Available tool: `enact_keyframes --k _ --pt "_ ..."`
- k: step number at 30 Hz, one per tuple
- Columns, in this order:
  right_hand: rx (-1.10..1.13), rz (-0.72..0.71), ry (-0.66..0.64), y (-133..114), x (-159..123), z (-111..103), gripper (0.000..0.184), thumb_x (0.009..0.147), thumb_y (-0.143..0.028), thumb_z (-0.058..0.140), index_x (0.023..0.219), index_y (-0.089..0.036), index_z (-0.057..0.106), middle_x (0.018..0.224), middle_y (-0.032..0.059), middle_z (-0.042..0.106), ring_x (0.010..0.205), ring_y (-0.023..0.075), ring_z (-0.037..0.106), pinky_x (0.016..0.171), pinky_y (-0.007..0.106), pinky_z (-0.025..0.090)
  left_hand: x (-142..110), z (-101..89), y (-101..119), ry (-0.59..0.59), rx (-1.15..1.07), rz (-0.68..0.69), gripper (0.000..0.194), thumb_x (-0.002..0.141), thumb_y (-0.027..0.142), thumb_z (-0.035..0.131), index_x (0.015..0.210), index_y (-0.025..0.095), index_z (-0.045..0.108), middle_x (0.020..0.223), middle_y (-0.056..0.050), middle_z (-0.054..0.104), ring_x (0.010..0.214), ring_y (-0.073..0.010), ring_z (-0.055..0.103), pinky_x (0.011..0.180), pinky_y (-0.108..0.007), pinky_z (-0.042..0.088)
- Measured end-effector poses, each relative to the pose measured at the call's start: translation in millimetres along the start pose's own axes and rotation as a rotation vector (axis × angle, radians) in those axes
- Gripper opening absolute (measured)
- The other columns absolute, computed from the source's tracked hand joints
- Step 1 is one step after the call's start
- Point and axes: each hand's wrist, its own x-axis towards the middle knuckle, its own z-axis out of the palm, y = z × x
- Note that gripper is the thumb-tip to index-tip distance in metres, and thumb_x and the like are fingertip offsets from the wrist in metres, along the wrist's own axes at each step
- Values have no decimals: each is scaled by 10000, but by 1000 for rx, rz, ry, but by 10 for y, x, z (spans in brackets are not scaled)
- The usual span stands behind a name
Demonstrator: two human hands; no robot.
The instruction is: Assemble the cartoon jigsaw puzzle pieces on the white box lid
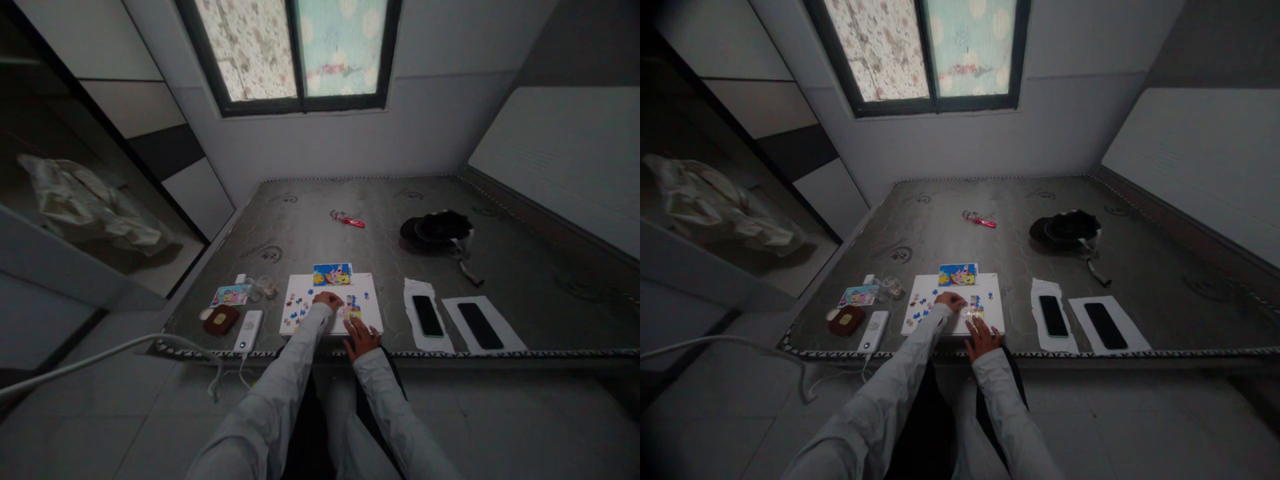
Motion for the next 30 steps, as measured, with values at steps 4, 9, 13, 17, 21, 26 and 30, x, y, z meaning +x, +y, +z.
enact_keyframes --k 4,9,13,17,21,26,30 --pt "19 9 15 2 -1 9 568 909 -517 475 1457 -394 387 1487 -7 461 1397 231 334 1051 439 177 -9 -23 27 -23 9 19 154 788 299 708 899 235 792 946 -45 776 919 -185 701 815 -224 499" --pt "24 2 2 5 4 3 560 905 -510 478 1444 -367 425 1483 19 465 1397 238 333 1059 441 158 23 -1 43 -41 33 55 155 797 298 694 902 242 794 942 -42 777 927 -185 700 817 -220 494" --pt "26 7 6 3 8 -4 553 905 -519 473 1437 -375 428 1486 6 463 1398 226 328 1056 437 165 81 21 56 -42 58 73 158 802 296 685 911 259 793 954 -39 775 944 -191 696 843 -230 492" --pt "23 11 11 0 8 -5 551 907 -518 476 1440 -390 417 1489 -13 459 1403 213 318 1057 429 171 120 23 97 -43 84 74 149 802 287 682 896 260 795 963 -46 773 965 -200 691 862 -236 488" --pt "35 11 9 3 2 5 554 906 -512 488 1440 -382 420 1494 -9 453 1396 208 330 1065 426 156 111 24 141 -51 102 55 148 788 298 696 893 257 791 970 -40 772 973 -195 689 862 -226 485" --pt "17 3 -5 11 -4 18 567 907 -514 485 1451 -375 406 1503 -2 439 1410 215 304 1067 431 151 53 49 160 -29 97 -5 196 831 300 638 952 231 776 1021 -40 764 992 -169 683 862 -200 480" --pt "13 -3 8 15 -2 15 548 920 -522 457 1448 -386 405 1502 -15 439 1404 208 317 1063 430 166 13 62 159 -32 78 -67 204 828 313 635 945 223 775 991 -40 769 948 -156 696 808 -179 489"
